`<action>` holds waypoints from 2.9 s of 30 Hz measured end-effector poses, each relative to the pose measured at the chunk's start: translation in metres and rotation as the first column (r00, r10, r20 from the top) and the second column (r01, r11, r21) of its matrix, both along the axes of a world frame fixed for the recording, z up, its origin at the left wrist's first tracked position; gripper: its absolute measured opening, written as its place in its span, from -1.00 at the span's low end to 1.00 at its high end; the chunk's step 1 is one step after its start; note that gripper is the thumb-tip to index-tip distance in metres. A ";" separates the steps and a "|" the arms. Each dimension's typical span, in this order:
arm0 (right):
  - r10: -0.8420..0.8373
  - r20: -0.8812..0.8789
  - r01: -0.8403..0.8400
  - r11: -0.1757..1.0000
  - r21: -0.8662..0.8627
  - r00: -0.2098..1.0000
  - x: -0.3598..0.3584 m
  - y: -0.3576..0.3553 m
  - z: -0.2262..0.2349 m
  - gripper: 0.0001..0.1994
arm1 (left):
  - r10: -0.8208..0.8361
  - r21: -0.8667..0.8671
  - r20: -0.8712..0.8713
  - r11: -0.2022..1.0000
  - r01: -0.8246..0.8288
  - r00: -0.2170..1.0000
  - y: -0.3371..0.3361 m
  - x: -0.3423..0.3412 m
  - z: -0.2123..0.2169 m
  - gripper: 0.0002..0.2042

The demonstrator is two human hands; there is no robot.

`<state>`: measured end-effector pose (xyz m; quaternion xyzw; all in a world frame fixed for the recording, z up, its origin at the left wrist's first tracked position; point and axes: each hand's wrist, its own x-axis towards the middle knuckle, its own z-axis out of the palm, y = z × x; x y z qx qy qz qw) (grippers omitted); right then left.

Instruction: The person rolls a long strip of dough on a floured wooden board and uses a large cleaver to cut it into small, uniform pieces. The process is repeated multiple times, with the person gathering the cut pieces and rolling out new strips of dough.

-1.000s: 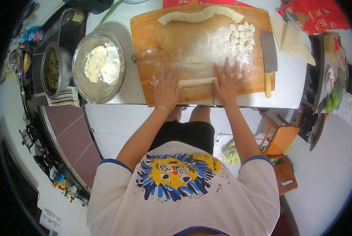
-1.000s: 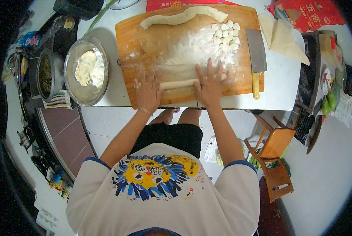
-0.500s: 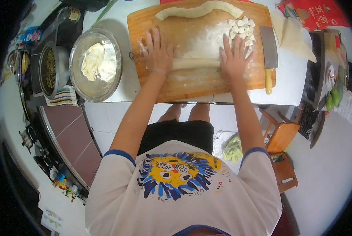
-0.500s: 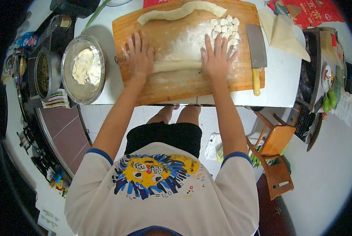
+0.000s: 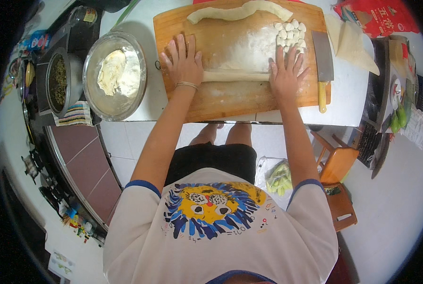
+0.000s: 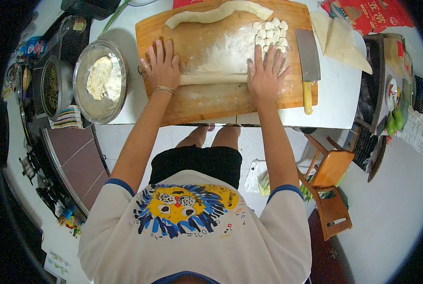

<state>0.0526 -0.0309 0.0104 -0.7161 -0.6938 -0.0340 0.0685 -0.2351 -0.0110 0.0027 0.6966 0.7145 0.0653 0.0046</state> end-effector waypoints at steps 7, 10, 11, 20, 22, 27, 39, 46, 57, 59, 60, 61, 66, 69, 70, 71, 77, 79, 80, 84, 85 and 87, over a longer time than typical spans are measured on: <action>0.086 -0.307 -0.065 0.995 0.080 0.948 -0.073 0.012 0.014 -0.46 | -0.094 0.060 0.296 0.995 0.080 0.950 0.007 0.083 0.006 -0.39; 0.186 -0.303 -0.192 0.981 0.010 0.935 -0.091 0.005 -0.002 -0.46 | -0.169 -0.048 0.091 0.984 0.174 0.981 -0.015 0.085 -0.027 -0.37; 0.208 -0.222 -0.223 0.974 -0.043 0.953 -0.086 -0.005 -0.004 -0.47 | -0.198 -0.101 0.100 0.973 0.208 0.975 -0.024 0.081 -0.020 -0.38; 0.168 -0.099 -0.184 0.965 -0.189 0.981 -0.066 -0.058 0.015 -0.53 | -0.149 -0.272 0.014 0.951 0.147 0.989 -0.079 0.056 0.023 -0.47; 0.124 -0.077 -0.134 0.981 -0.137 0.989 -0.068 -0.025 0.017 -0.54 | -0.066 -0.193 -0.069 0.980 0.052 0.995 -0.040 0.056 0.017 -0.47; 0.073 -0.056 -0.070 0.996 0.054 0.996 -0.054 0.024 0.002 -0.54 | -0.009 -0.045 -0.071 0.999 0.006 0.997 0.003 0.049 0.008 -0.49; 0.083 0.025 -0.078 0.984 -0.161 0.996 -0.023 -0.060 0.010 -0.54 | -0.098 -0.221 0.051 0.969 0.107 0.994 -0.072 0.016 0.024 -0.44; 0.031 -0.082 -0.020 0.990 0.140 0.996 -0.017 0.022 -0.010 -0.54 | 0.009 0.081 0.090 0.997 -0.017 0.996 0.023 0.008 -0.010 -0.41; 0.014 -0.039 -0.018 0.995 -0.098 0.999 -0.004 -0.053 -0.008 -0.52 | -0.049 -0.150 0.019 0.987 0.052 0.999 -0.063 -0.010 0.018 -0.45; -0.011 0.000 0.011 0.997 -0.080 1.000 -0.006 -0.027 -0.003 -0.51 | -0.016 -0.085 0.032 0.996 0.019 0.999 -0.032 -0.010 0.005 -0.45; -0.006 -0.020 0.005 0.999 -0.047 1.000 -0.008 -0.015 -0.004 -0.50 | -0.004 -0.044 0.037 0.999 0.005 0.999 -0.017 -0.011 -0.004 -0.45; -0.004 -0.040 0.003 1.000 -0.011 0.999 -0.010 -0.003 -0.002 -0.49 | 0.006 -0.001 0.042 1.000 -0.006 0.999 -0.006 -0.011 -0.004 -0.45; -0.002 -0.124 0.012 0.997 0.079 0.992 -0.043 0.017 0.013 -0.47 | -0.050 0.132 0.172 0.991 0.028 0.984 0.027 0.025 0.016 -0.44; 0.072 -0.257 -0.053 0.996 0.078 0.964 -0.087 0.027 0.013 -0.48 | -0.067 -0.046 0.025 0.997 0.068 0.997 0.017 0.067 0.005 -0.43; 0.096 -0.252 -0.081 0.994 0.067 0.963 -0.096 0.026 0.001 -0.49 | -0.075 -0.155 -0.089 0.986 0.061 0.993 0.019 0.075 0.000 -0.43; 0.120 -0.243 -0.111 0.993 0.049 0.963 -0.099 0.021 -0.009 -0.50 | -0.096 -0.149 -0.035 0.985 0.089 0.995 0.013 0.076 0.001 -0.45; 0.194 -0.161 -0.217 0.966 -0.139 0.968 -0.074 -0.071 0.008 -0.53 | -0.229 -0.235 0.077 0.942 0.241 0.970 -0.102 0.037 0.016 -0.51; 0.204 -0.156 -0.226 0.964 -0.143 0.966 -0.067 -0.077 0.011 -0.53 | -0.218 -0.284 0.062 0.932 0.227 0.974 -0.104 0.034 0.023 -0.51; 0.210 -0.132 -0.229 0.962 -0.151 0.969 -0.065 -0.074 0.011 -0.53 | -0.205 -0.309 0.037 0.928 0.206 0.978 -0.093 0.035 0.030 -0.51; 0.144 -0.098 -0.149 0.988 -0.048 0.985 -0.059 -0.019 0.010 -0.53 | -0.042 -0.166 -0.094 0.986 0.026 0.995 -0.023 0.031 0.018 -0.48; 0.145 -0.085 -0.146 0.989 -0.007 0.986 -0.057 -0.002 0.007 -0.52 | 0.018 -0.113 -0.097 0.993 -0.029 0.995 -0.004 0.029 0.015 -0.47; 0.134 -0.059 -0.130 0.989 0.074 0.989 -0.050 0.019 0.002 -0.52 | 0.011 0.023 0.012 1.000 -0.012 1.000 0.017 0.023 -0.004 -0.45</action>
